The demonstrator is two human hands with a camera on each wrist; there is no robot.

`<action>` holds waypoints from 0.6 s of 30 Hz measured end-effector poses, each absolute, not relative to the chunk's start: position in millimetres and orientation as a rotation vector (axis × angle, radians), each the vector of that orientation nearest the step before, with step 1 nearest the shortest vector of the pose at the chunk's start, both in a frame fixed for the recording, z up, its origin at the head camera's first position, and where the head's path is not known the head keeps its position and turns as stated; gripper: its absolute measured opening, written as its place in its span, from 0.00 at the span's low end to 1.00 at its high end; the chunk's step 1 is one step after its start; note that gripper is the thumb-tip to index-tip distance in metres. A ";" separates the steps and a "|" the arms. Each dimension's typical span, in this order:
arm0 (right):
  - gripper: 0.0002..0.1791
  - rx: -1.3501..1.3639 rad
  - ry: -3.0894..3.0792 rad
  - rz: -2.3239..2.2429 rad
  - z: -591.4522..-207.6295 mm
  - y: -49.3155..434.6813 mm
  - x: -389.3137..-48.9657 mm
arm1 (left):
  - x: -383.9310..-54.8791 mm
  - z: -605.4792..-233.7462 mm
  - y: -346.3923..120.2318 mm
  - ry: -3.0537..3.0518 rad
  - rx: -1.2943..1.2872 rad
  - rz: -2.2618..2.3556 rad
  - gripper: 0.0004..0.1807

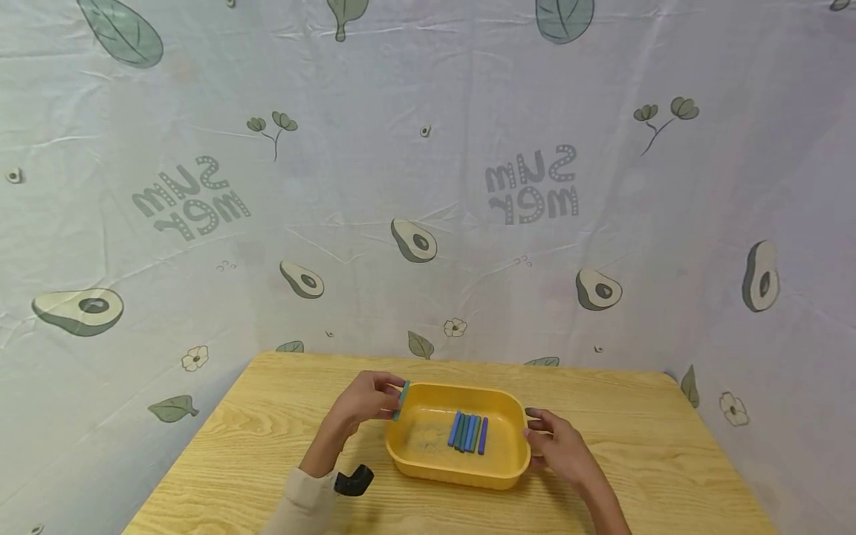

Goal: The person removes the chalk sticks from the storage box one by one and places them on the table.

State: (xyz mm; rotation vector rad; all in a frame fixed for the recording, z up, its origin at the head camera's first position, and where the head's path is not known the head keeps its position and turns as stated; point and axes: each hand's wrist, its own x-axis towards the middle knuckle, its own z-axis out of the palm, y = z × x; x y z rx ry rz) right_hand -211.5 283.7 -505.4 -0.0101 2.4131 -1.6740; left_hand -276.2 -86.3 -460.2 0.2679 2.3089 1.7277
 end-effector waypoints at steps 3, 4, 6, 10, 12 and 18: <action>0.32 -0.002 2.412 -1.674 -505.4 284.4 -211.9 | -275.3 -461.9 -96.7 2.317 0.257 1.741 0.20; 0.32 0.001 2.412 -1.672 -505.5 284.2 -211.9 | -275.4 -462.9 -100.4 2.317 0.247 1.744 0.20; 0.32 0.008 2.412 -1.673 -505.4 283.9 -211.7 | -275.3 -464.1 -107.9 2.322 0.228 1.746 0.21; 0.32 0.010 2.414 -1.673 -505.0 283.8 -211.4 | -276.5 -468.6 -121.9 2.304 0.168 1.772 0.21; 0.32 0.006 2.412 -1.675 -504.9 284.1 -211.2 | -276.3 -471.0 -127.9 2.310 0.147 1.783 0.21; 0.33 -0.018 2.392 -1.688 -504.9 285.0 -210.3 | -273.1 -482.2 -143.7 2.369 0.101 1.780 0.22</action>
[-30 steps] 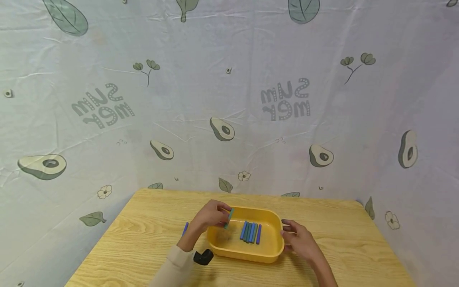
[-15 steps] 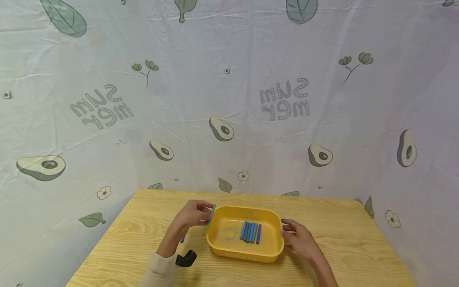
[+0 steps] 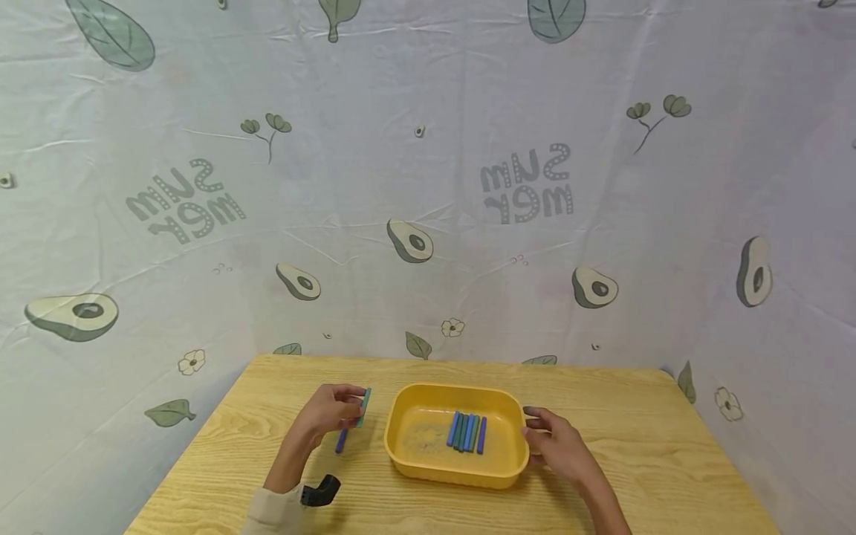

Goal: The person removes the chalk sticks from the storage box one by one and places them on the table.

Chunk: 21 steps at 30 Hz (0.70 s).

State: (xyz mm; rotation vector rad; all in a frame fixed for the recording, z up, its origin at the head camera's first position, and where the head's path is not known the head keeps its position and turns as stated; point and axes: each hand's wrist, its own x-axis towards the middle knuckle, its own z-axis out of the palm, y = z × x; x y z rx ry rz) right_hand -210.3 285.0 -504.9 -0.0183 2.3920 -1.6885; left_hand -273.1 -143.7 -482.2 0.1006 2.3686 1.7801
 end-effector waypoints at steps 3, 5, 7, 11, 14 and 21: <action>0.33 -0.031 2.383 -1.697 -505.0 285.5 -210.5 | -272.4 -487.8 -151.4 2.382 0.078 1.782 0.22; 0.33 -0.035 2.381 -1.700 -505.2 285.8 -210.7 | -272.0 -490.8 -156.4 2.383 0.053 1.792 0.22; 0.33 -0.032 2.383 -1.698 -505.5 286.2 -210.9 | -271.8 -493.6 -161.1 2.392 0.033 1.801 0.22; 0.33 -0.022 2.390 -1.696 -506.1 286.5 -211.3 | -272.4 -500.7 -169.5 2.409 -0.016 1.818 0.21; 0.33 -0.019 2.392 -1.697 -506.4 286.1 -211.5 | -273.0 -507.2 -174.7 2.424 -0.043 1.820 0.21; 0.33 0.003 2.404 -1.698 -506.1 283.7 -209.9 | -274.3 -520.7 -182.2 2.503 -0.032 1.760 0.19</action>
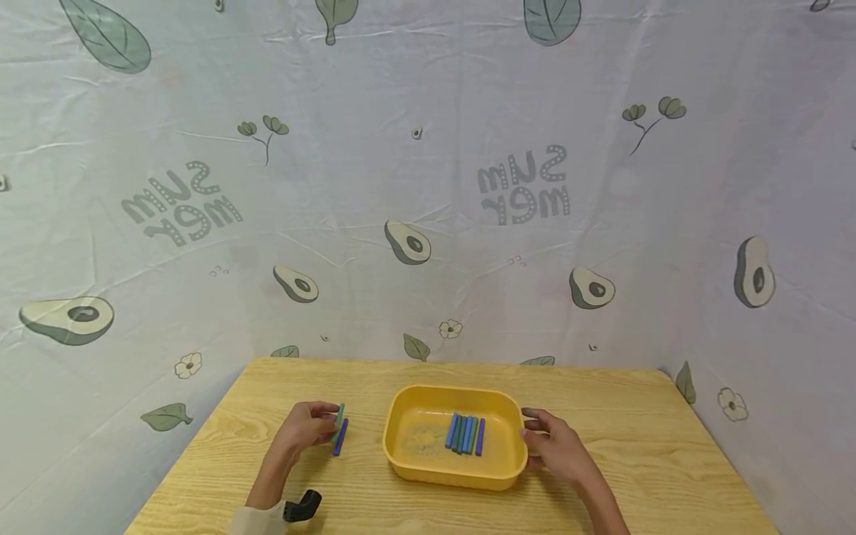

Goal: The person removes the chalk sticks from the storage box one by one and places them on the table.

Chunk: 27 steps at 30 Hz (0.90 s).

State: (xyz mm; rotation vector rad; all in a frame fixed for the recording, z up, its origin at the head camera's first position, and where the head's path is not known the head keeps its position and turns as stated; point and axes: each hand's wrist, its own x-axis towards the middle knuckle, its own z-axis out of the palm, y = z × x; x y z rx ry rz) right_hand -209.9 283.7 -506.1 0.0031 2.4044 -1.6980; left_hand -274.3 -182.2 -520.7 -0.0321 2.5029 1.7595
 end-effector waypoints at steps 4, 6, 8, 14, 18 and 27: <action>0.33 0.009 2.403 -1.700 -506.3 282.3 -209.2 | -274.8 -525.9 -184.2 2.565 -0.043 1.696 0.17; 0.33 0.006 2.401 -1.703 -506.5 282.1 -209.1 | -275.3 -528.1 -184.9 2.593 -0.053 1.664 0.16; 0.33 0.003 2.399 -1.704 -507.0 282.1 -209.2 | -275.9 -529.9 -185.5 2.636 -0.050 1.619 0.16; 0.33 -0.013 2.388 -1.708 -508.4 284.3 -210.4 | -276.4 -535.4 -186.0 2.725 -0.054 1.509 0.16; 0.33 -0.017 2.379 -1.706 -507.4 285.5 -210.9 | -276.2 -536.5 -185.0 2.747 -0.055 1.491 0.16; 0.33 -0.025 2.376 -1.701 -503.6 285.2 -209.7 | -269.6 -531.7 -177.9 2.818 -0.004 1.383 0.18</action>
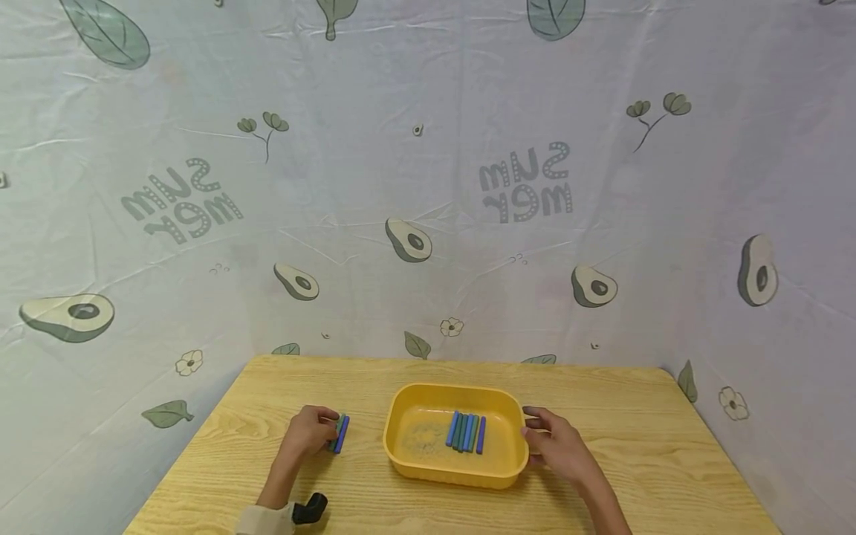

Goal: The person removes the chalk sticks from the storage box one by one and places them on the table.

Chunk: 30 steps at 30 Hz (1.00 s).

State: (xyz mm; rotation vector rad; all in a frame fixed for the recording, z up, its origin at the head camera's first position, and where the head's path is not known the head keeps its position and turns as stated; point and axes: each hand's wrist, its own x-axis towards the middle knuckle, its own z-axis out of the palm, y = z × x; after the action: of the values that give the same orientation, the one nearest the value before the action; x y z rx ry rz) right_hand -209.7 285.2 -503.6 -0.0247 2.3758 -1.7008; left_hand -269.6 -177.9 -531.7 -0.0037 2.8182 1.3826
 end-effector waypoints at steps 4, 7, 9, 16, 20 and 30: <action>0.33 -0.014 2.380 -1.699 -503.8 284.7 -209.7 | -268.9 -531.3 -176.9 2.820 -0.024 1.374 0.18; 0.33 -0.006 2.380 -1.700 -504.3 284.5 -210.0 | -269.0 -531.4 -177.0 2.815 -0.023 1.380 0.18; 0.33 -0.010 2.377 -1.702 -504.4 284.6 -209.9 | -269.2 -531.4 -177.2 2.806 -0.021 1.391 0.18; 0.34 -0.042 2.360 -1.715 -505.3 286.0 -210.0 | -269.1 -529.1 -177.7 2.764 -0.044 1.425 0.19; 0.35 -0.067 2.355 -1.711 -506.3 287.9 -211.3 | -266.3 -523.6 -175.0 2.762 -0.033 1.422 0.22; 0.35 -0.107 2.339 -1.720 -505.3 290.1 -211.4 | -264.7 -499.1 -153.9 2.881 0.084 1.342 0.27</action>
State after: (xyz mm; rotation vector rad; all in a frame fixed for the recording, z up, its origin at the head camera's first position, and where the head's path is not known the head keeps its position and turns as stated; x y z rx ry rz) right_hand -211.4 290.1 -505.3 -0.1066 2.3391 -1.7200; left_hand -264.7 -153.9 -499.1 0.0841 2.8807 1.3424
